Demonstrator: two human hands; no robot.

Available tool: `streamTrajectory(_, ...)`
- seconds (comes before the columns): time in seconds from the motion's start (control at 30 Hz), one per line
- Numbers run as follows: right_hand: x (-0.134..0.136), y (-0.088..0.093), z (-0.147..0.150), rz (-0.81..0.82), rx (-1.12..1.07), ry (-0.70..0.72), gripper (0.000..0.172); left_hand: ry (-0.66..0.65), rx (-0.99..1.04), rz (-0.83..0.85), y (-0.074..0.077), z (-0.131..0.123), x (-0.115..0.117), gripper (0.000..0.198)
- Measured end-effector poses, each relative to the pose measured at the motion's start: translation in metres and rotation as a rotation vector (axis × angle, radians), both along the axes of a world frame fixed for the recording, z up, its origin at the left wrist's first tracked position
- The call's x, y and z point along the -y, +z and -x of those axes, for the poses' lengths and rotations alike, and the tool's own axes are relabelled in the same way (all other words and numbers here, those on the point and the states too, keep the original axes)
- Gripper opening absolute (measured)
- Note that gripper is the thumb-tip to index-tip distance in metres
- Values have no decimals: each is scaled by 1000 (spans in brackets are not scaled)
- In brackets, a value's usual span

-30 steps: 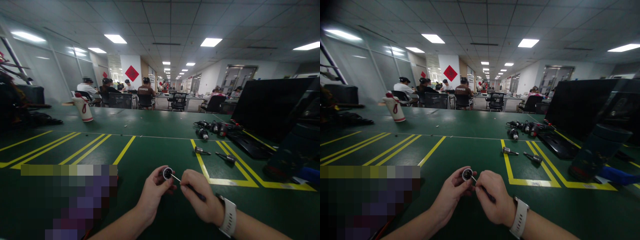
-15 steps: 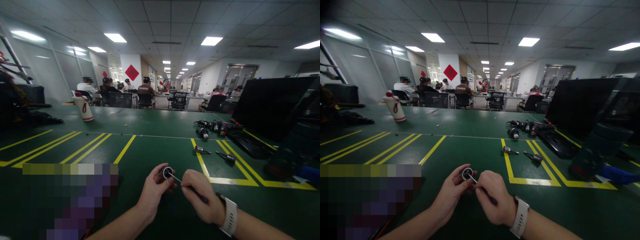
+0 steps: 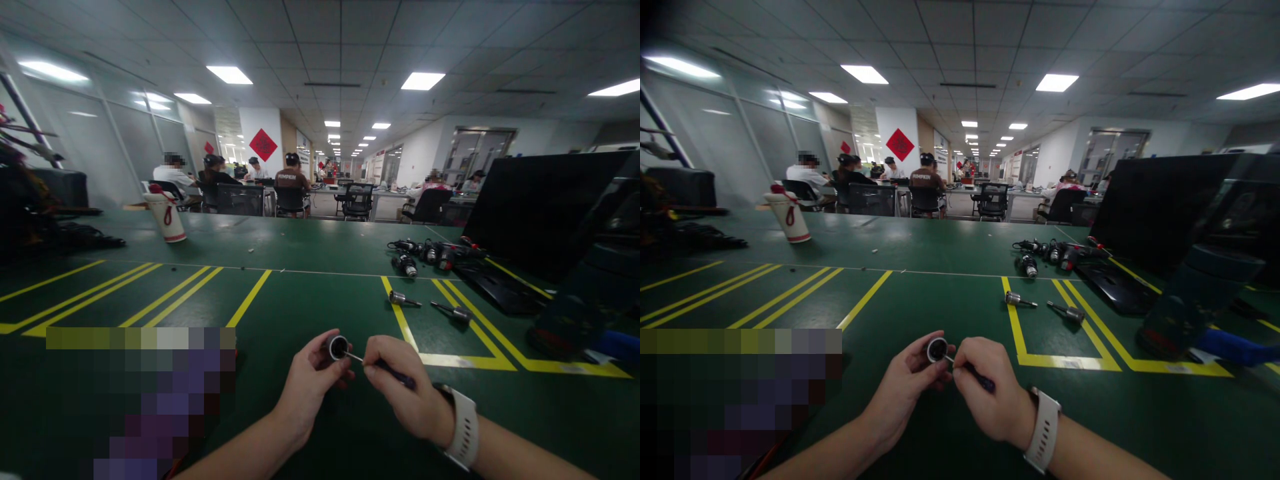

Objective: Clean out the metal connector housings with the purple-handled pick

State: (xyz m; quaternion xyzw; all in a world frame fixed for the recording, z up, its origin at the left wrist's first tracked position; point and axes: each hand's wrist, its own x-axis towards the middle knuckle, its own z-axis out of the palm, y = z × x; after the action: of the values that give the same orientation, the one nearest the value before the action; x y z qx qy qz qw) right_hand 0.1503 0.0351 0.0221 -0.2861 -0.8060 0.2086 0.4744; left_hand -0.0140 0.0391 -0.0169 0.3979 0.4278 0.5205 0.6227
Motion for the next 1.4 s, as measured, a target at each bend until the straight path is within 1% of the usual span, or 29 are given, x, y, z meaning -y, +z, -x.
streamTrajectory(0.17, 0, 4, -2, 54, 1, -21, 16, -6, 2, -19, 1, 0, 2, 51)
streamTrajectory(0.3, -3, 4, -4, 67, -6, -61, 17, 0, -16, -11, 5, -1, 3, 47)
streamTrajectory(0.4, -3, 3, -5, 34, 21, -70, 18, 26, -36, -26, 6, -4, 3, 46)
streamTrajectory(0.6, 7, 6, 0, -70, 193, 5, 14, 30, -54, -21, 3, -5, 1, 43)
streamTrajectory(0.67, 9, 8, 1, -12, 195, 2, 13, 26, -62, -18, 2, -4, 1, 43)
streamTrajectory(0.77, 7, 10, 1, 165, 77, -27, 15, 7, -73, -20, 0, -3, 1, 45)
streamTrajectory(0.87, -1, 11, 0, 278, -17, -55, 16, -20, -79, -26, 0, -3, 2, 45)
streamTrajectory(0.97, -10, 8, -1, 386, -115, -63, 14, -30, -87, -27, 4, -2, 4, 43)
streamTrajectory(1.07, -16, 1, -1, 473, -215, -76, 12, -21, -106, -8, 10, -3, 5, 38)
streamTrajectory(1.2, -16, -2, 0, 519, -303, -86, 11, -28, -99, -27, 10, -4, 5, 35)
streamTrajectory(1.4, -8, 8, 1, 516, -317, -63, 13, -12, -96, -45, 3, -4, 3, 37)
